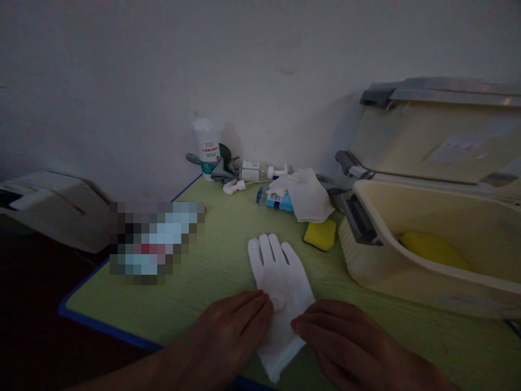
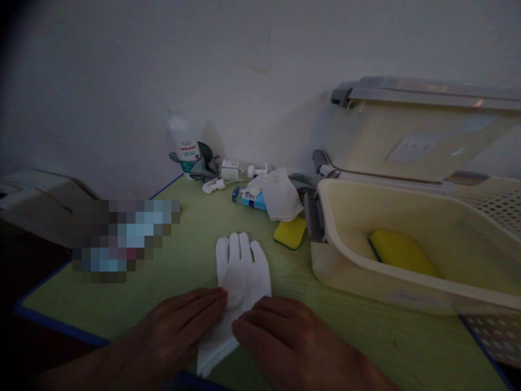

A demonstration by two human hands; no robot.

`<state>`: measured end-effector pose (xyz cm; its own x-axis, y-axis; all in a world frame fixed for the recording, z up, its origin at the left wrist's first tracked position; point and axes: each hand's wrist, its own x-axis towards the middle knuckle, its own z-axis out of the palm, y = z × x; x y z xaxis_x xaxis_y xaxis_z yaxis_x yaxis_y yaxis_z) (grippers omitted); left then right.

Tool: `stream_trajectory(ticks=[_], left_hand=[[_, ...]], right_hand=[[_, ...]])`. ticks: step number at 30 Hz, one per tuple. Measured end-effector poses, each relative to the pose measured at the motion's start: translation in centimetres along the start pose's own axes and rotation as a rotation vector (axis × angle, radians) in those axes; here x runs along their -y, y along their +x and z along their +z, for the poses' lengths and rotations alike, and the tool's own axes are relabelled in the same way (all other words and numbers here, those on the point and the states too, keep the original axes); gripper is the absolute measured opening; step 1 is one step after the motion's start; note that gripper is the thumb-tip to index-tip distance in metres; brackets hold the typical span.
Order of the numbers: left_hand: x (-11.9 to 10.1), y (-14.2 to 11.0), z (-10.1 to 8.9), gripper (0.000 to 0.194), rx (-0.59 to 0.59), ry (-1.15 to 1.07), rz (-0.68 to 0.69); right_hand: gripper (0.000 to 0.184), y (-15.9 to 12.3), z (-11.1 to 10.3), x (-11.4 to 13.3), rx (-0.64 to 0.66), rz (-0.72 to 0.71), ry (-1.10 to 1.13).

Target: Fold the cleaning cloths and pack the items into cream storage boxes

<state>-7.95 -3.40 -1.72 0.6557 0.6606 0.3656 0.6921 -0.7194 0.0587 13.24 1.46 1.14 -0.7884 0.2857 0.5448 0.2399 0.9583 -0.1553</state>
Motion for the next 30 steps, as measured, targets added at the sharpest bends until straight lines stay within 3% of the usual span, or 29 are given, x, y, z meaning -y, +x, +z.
stream_trajectory(ticks=[5, 9, 14, 18, 23, 28, 30], left_hand=[[0.5, 0.6, -0.1, 0.029, -0.048, -0.041, 0.007], [1.3, 0.4, 1.1, 0.027, -0.111, -0.203, -0.057], [2.2, 0.1, 2.4, 0.027, -0.114, -0.343, -0.150], [2.6, 0.8, 1.8, 0.025, -0.053, -0.390, -0.229], [3.5, 2.4, 0.2, 0.024, 0.179, -0.592, -0.473], [5.1, 3.5, 0.3, 0.020, 0.201, -0.840, -0.757], [5.8, 3.8, 0.6, 0.028, 0.185, -0.935, -0.828]], right_hand=[[0.028, 0.0, 0.1, 0.5, 0.009, -0.072, -0.023], [0.031, -0.4, 0.5, 0.1, 0.034, -0.099, -0.026], [0.030, -0.3, 0.1, -1.7, 0.092, -0.136, -0.130], [0.028, -0.5, -0.2, -3.0, 0.144, -0.085, -0.194], [0.023, -1.0, 0.5, -3.5, 0.197, 0.188, 0.019], [0.025, -0.3, 1.6, -3.9, 0.155, 0.656, 0.354], [0.023, 0.1, 2.3, -4.2, 0.111, 0.796, 0.451]])
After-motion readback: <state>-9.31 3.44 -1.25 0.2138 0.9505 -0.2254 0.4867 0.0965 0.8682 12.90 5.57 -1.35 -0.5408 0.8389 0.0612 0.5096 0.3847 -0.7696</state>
